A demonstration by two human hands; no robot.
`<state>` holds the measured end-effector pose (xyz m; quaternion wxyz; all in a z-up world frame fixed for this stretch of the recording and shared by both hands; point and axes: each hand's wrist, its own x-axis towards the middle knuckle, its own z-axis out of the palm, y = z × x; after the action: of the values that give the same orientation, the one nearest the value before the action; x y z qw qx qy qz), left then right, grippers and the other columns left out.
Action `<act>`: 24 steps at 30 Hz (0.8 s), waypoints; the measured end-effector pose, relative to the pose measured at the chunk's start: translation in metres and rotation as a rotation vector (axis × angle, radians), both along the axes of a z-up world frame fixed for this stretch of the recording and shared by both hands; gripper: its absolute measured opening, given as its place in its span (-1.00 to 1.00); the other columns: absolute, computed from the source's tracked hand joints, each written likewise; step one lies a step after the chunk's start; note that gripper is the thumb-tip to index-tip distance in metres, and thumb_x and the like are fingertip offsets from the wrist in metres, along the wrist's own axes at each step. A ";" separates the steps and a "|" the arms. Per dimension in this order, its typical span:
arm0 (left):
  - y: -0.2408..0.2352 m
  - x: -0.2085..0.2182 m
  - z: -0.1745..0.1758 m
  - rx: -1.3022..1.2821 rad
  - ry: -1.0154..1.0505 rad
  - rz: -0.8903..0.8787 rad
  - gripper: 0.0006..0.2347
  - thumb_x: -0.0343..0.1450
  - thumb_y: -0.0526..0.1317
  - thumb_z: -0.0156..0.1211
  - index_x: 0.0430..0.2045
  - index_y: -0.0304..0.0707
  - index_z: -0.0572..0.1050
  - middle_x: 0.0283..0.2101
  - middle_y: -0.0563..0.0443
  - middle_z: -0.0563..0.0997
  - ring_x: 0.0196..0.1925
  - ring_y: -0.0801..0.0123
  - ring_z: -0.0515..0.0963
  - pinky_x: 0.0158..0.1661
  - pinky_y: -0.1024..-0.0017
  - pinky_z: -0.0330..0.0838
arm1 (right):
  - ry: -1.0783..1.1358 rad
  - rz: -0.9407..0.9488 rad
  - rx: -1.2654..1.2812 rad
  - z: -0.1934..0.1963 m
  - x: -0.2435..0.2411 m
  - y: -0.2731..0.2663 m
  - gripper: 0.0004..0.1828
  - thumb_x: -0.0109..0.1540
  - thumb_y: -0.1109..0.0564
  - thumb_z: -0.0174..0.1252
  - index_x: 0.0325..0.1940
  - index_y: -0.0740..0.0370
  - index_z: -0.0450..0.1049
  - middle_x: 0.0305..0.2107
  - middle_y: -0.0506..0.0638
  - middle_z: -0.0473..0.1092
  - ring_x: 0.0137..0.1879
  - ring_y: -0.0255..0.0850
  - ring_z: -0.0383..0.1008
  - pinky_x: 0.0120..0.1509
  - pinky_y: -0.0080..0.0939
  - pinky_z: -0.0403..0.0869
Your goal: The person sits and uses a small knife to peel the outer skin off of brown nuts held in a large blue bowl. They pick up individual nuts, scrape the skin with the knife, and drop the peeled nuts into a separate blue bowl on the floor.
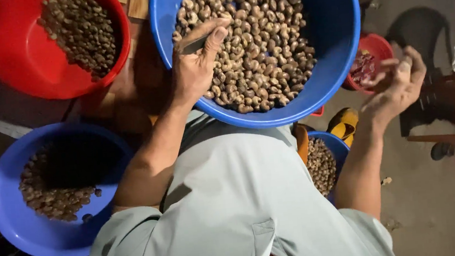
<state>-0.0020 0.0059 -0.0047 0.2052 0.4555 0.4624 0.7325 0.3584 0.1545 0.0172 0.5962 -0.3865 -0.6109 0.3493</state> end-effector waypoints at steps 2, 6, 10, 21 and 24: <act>-0.002 0.001 0.003 -0.019 -0.017 -0.019 -0.79 0.57 -0.20 0.14 -0.02 -0.36 0.54 -0.03 -0.11 0.69 -0.06 0.30 0.72 -0.04 0.49 0.65 | -0.018 -0.120 -0.197 -0.027 0.026 -0.005 -0.76 0.43 0.07 -0.03 0.12 0.18 0.41 -0.32 0.00 0.46 -0.48 -0.34 0.32 -0.41 -0.37 0.38; -0.004 0.002 0.010 -0.058 -0.035 -0.023 -0.75 0.57 -0.17 0.12 -0.02 -0.39 0.54 -0.05 -0.14 0.69 -0.06 0.26 0.72 0.00 0.43 0.68 | -0.267 -0.155 -0.684 -0.177 0.138 0.004 -0.69 0.38 -0.03 -0.04 -0.15 0.20 0.52 -0.42 -0.04 0.48 -0.52 -0.33 0.39 -0.42 -0.41 0.34; -0.004 0.002 0.008 -0.066 0.010 0.004 -0.75 0.57 -0.18 0.09 -0.03 -0.43 0.54 -0.09 -0.15 0.69 -0.08 0.25 0.73 -0.04 0.46 0.67 | 0.013 -0.323 -1.014 -0.250 0.174 -0.034 -0.88 0.31 0.13 0.00 -0.18 0.20 0.41 -0.47 0.01 0.43 -0.57 -0.31 0.34 -0.58 -0.40 0.27; 0.005 0.002 -0.008 -0.060 -0.017 -0.012 -0.72 0.56 -0.12 0.13 -0.01 -0.40 0.53 -0.11 -0.24 0.70 -0.13 0.17 0.77 -0.16 0.44 0.73 | -0.970 -0.345 -0.100 -0.206 0.186 0.006 -0.76 0.39 0.22 0.16 0.07 0.45 0.37 -0.35 0.16 0.36 -0.31 -0.06 0.35 -0.20 -0.07 0.43; 0.001 0.002 0.000 -0.079 -0.021 -0.020 -0.72 0.56 -0.13 0.12 -0.01 -0.41 0.53 -0.15 -0.20 0.71 -0.14 0.23 0.76 -0.12 0.44 0.72 | -0.593 -0.166 0.083 -0.047 0.054 0.008 -0.71 0.51 0.32 -0.03 0.30 0.52 0.27 -0.20 0.18 0.44 -0.37 -0.25 0.45 -0.33 -0.34 0.51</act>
<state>0.0002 0.0070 -0.0051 0.2350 0.4440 0.4843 0.7163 0.4127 0.1621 -0.0298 0.4337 -0.4953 -0.7384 0.1460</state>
